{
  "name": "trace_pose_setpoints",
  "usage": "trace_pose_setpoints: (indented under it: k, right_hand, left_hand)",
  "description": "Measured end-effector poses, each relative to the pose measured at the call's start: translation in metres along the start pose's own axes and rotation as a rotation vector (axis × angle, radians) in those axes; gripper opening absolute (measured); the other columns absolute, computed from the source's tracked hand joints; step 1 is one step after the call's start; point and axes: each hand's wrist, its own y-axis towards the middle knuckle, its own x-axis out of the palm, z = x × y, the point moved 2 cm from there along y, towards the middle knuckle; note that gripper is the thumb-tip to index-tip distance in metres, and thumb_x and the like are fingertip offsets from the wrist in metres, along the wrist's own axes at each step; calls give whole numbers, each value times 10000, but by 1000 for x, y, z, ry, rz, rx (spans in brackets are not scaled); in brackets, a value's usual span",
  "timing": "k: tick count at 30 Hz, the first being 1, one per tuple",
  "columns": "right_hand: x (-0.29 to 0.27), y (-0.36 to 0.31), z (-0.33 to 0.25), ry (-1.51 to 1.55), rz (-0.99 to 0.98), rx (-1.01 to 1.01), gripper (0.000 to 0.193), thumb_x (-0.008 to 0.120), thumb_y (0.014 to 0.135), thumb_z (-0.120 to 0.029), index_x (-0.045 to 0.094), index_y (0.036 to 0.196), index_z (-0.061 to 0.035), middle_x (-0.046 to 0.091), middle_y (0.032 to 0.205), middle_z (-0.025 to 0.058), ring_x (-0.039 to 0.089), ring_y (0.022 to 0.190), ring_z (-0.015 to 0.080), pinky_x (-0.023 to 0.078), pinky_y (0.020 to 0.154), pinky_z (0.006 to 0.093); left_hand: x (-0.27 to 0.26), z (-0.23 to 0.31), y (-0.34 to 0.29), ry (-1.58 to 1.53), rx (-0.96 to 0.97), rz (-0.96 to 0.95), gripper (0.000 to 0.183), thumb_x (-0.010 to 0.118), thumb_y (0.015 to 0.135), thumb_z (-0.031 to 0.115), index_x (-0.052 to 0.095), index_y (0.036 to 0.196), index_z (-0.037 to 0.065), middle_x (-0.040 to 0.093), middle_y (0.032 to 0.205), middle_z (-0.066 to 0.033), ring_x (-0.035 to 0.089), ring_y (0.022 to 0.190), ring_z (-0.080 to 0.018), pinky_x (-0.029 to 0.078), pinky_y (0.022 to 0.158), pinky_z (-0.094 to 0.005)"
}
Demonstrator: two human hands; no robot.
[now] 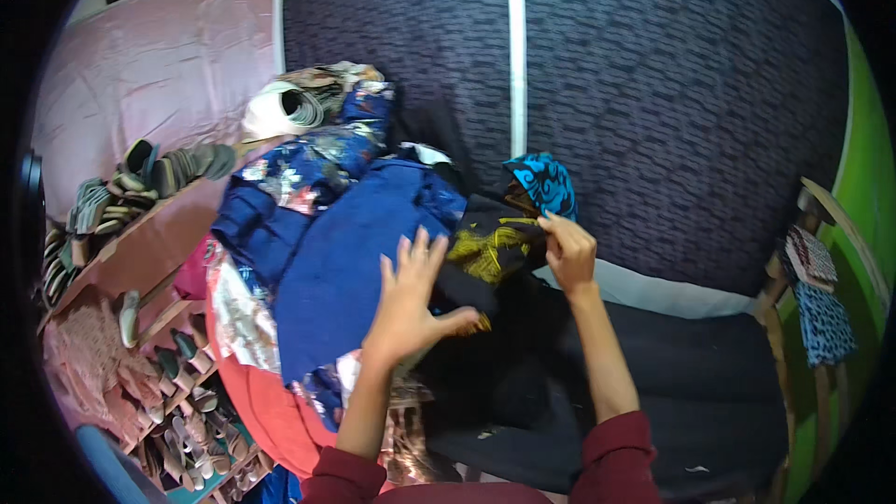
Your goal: Folding a piece of colorful patterned fabric and placing it on a wooden shelf.
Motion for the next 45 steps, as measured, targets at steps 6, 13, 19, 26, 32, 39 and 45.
trace_pose_setpoints:
  k: [6,13,19,26,32,39,45]
  right_hand:
    - [-103,-72,12,-36,-58,220,291,540,622,120,663,850,-12,660,934,154,642,882,294,502,784,351]
    - [-221,-172,56,-2,-264,560,278,529,673,83,678,872,-40,670,958,95,581,1046,272,452,872,345]
    - [-299,-253,38,143,-579,900,136,689,670,-25,681,805,-41,602,1152,86,415,1233,312,354,989,408]
    - [-336,-267,13,240,-973,957,132,748,674,-137,675,764,-73,434,1358,63,318,1303,313,253,1053,436]
    - [-330,-225,31,309,-1330,784,228,682,759,-248,680,962,-144,500,1297,60,423,1238,271,254,1025,476]
    - [-296,-258,98,-418,-736,996,840,724,700,-337,289,1355,-43,220,1389,312,347,1243,413,399,951,436]
    - [-285,-295,124,-284,-485,1190,478,659,710,13,530,1170,20,638,965,220,629,930,301,477,815,335]
  left_hand:
    - [119,102,-32,-656,119,-178,795,717,734,270,297,1377,67,294,1398,-245,459,1185,-357,399,940,-347]
    - [246,117,-71,-1099,-243,-231,343,442,788,-82,593,1088,-10,649,1023,-150,621,946,-184,462,816,-272]
    - [250,151,-97,-931,0,-486,283,655,758,115,661,1041,107,514,1259,-138,436,1203,-340,342,988,-386]
    - [218,185,-120,-666,70,-601,406,796,592,364,705,961,221,372,1398,-104,113,1351,-413,-18,1016,-642]
    - [211,215,-106,-720,7,-438,643,824,514,440,603,1038,140,347,1405,-119,207,1334,-387,-4,1004,-666]
    - [251,253,-135,-96,176,-559,749,667,652,532,468,1298,210,152,1472,-167,167,1329,-417,115,960,-696]
    - [261,248,-142,-267,73,-426,482,569,694,6,604,1140,185,505,1285,-2,269,1298,-409,191,1025,-612]
